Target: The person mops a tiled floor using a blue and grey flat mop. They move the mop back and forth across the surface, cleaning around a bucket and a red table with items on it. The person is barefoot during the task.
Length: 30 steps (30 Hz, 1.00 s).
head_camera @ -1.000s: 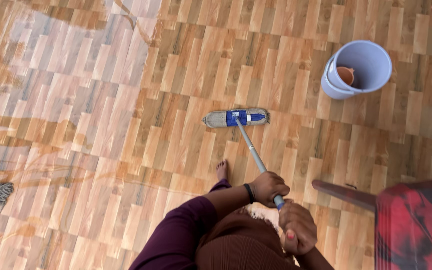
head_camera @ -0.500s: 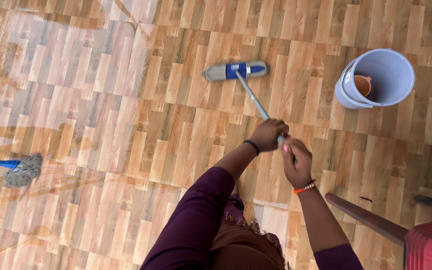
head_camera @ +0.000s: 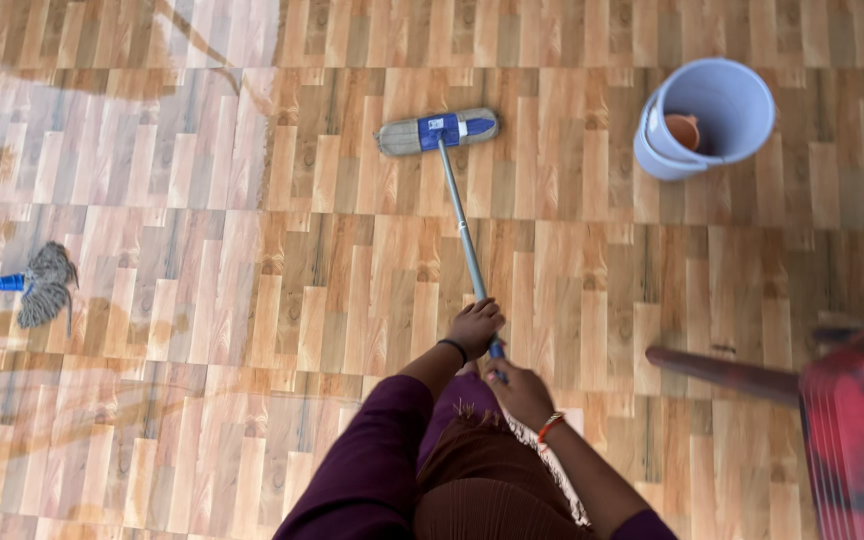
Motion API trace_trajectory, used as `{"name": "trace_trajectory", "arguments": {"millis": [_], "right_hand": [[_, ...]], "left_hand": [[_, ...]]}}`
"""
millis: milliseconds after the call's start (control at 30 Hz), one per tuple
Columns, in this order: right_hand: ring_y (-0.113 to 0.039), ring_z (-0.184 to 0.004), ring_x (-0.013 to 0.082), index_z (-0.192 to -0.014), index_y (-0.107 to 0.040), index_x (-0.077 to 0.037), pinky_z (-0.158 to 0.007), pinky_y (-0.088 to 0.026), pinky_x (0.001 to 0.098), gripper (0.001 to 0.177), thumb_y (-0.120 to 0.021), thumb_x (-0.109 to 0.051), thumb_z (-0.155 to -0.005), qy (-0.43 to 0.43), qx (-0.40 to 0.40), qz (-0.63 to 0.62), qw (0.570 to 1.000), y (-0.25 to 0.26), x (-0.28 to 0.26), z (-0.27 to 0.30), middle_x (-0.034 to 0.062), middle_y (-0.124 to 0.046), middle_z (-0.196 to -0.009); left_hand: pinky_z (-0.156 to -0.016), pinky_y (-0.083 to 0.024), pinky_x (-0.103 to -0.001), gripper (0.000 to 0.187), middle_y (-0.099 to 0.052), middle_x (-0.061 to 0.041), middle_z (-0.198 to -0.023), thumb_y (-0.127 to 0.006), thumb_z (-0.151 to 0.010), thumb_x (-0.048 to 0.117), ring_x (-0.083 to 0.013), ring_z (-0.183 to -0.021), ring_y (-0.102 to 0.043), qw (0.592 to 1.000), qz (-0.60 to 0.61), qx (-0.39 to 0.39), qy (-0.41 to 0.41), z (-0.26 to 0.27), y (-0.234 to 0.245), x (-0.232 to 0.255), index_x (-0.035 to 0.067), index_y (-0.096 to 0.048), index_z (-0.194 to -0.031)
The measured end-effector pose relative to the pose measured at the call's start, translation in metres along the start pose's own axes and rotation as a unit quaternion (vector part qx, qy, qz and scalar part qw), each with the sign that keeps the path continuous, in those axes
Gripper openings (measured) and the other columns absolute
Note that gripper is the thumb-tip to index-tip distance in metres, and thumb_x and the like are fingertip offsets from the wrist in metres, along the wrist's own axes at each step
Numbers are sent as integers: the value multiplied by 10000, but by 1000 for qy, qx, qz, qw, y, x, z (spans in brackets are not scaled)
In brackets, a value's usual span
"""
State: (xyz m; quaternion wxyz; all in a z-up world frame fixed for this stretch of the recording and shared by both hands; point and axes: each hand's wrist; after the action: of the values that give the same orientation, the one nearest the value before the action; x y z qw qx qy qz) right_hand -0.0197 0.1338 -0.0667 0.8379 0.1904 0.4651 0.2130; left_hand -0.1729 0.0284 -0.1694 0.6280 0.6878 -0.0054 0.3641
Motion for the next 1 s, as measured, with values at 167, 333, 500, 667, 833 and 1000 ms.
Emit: {"name": "trace_trajectory", "arguments": {"millis": [167, 333, 500, 667, 833, 1000], "right_hand": [[-450, -506, 154, -1068, -768, -159, -476, -398, 368, 221, -665, -309, -942, -31, 79, -199, 976, 17, 4, 102, 69, -530, -639], [-524, -458, 167, -1079, -761, -196, -470, -423, 348, 233, -680, -340, -916, 15, 103, -40, 994, 8, 9, 250, 85, -581, -553], [-531, -442, 181, -1101, -740, -278, -478, -414, 354, 205, -625, -361, -953, -121, -38, 11, 992, -15, -1, 377, 83, -568, -514], [-546, -413, 152, -1096, -763, -207, -452, -423, 345, 217, -641, -287, -936, -118, 43, -68, 990, -37, 8, 419, 60, -601, -510], [-528, -394, 172, -1162, -738, -80, -429, -407, 339, 328, -537, -218, -943, -1, 169, -134, 977, -57, 4, 404, 87, -575, -482], [-675, -443, 165, -1141, -725, -55, -476, -513, 305, 366, -489, -262, -955, 80, 212, -133, 965, -59, -33, 357, 57, -672, -551]], "left_hand": [[-1086, -445, -458, 398, -671, -95, -1179, -787, -849, 437, -332, -1286, -571, 995, 53, 57, -61, 37, 22, 89, 93, -649, -993], [-998, -485, -432, 393, -713, -84, -1027, -772, -830, 459, -309, -1053, -658, 978, 136, 100, -121, 134, 9, 199, 107, -673, -974], [-942, -500, -424, 244, -717, -23, -893, -764, -810, 388, -248, -942, -671, 957, 106, -59, -264, 211, -22, 260, 162, -676, -824], [-861, -526, -385, 185, -707, 1, -785, -743, -779, 354, -228, -868, -672, 934, 47, -177, -305, 224, -37, 292, 192, -670, -726], [-755, -515, -392, 324, -663, 1, -672, -707, -874, 399, -230, -743, -655, 928, 133, -110, -329, 220, -16, 268, 177, -612, -659], [-689, -511, -376, 419, -626, 27, -650, -619, -1021, 401, -205, -689, -642, 916, 190, -36, -352, 205, 6, 214, 185, -577, -664]]}}
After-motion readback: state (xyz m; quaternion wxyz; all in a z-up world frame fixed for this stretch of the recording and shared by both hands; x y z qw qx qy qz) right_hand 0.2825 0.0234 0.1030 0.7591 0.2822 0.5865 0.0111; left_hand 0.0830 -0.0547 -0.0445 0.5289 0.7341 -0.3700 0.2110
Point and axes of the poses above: each hand's wrist, its own z-axis away from the middle knuckle, its own y-axis out of the back of the hand, x = y × z
